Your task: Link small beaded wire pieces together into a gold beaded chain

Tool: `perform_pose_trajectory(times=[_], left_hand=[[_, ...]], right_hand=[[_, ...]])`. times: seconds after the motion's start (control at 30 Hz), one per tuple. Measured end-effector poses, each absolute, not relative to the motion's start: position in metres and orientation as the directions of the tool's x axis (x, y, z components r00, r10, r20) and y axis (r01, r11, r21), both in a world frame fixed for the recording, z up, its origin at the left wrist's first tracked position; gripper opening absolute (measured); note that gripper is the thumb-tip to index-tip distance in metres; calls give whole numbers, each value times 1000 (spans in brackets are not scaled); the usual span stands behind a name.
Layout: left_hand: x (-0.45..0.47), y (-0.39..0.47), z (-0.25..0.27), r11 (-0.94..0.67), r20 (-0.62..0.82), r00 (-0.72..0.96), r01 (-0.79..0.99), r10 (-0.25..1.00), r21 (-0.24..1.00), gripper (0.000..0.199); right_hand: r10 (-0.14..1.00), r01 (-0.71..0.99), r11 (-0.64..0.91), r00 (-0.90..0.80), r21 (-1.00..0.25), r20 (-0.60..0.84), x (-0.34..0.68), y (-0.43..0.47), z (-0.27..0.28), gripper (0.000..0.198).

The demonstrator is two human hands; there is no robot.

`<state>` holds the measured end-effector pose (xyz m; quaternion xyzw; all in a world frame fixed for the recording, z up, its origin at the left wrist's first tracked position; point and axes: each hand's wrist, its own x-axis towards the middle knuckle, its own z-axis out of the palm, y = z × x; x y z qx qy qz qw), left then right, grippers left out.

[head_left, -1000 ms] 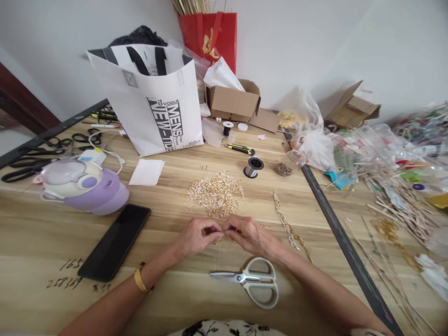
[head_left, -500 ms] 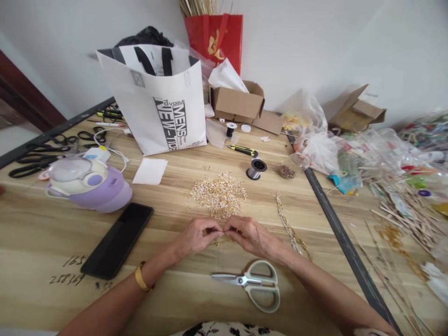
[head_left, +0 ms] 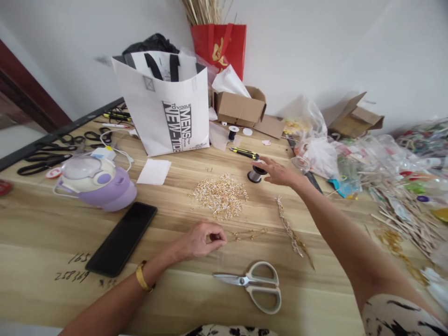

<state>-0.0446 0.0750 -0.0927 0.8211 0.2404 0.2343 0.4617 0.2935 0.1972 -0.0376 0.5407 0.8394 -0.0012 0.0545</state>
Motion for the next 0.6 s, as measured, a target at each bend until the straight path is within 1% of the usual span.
perform_pose_trajectory(times=[0.07, 0.1, 0.17, 0.2, 0.23, 0.3, 0.37, 0.43, 0.5, 0.53, 0.6], left_hand=[[-46, 75, -92, -458, 141, 791, 190, 595, 868, 14], [-46, 75, -90, -457, 123, 802, 201, 585, 866, 13], [-47, 74, -87, -460, 85, 828, 220, 555, 860, 13], [-47, 73, -85, -466, 71, 841, 225, 536, 856, 13], [-47, 72, -84, -473, 61, 854, 225, 516, 852, 13], [-47, 71, -80, -486, 61, 871, 212, 487, 848, 12], [-47, 70, -78, -495, 67, 880, 200, 469, 846, 12], [-47, 70, -76, -489, 57, 889, 197, 455, 850, 11], [-48, 71, -76, -465, 33, 900, 194, 435, 864, 12], [-48, 71, -76, -446, 20, 907, 187, 420, 875, 12], [-50, 72, -77, -405, 9, 920, 164, 393, 900, 14]], right_hand=[[888, 903, 429, -425, -18, -178, 296, 207, -40, 69], [881, 902, 430, -429, -44, -198, 295, 211, -40, 65], [891, 916, 398, -398, -48, -216, 290, 215, -37, 58], [914, 936, 352, -348, -19, -210, 287, 216, -35, 56], [940, 957, 291, -281, 22, -192, 285, 217, -33, 56], [984, 983, 158, -148, 99, -102, 281, 217, -31, 60], [996, 989, 92, -90, 114, -24, 281, 218, -30, 64], [991, 988, 129, -127, 82, -29, 284, 220, -30, 66], [973, 976, 213, -208, 46, -96, 287, 223, -32, 69], [963, 969, 245, -239, 34, -125, 288, 225, -33, 67], [958, 966, 259, -253, 25, -135, 289, 226, -35, 61]])
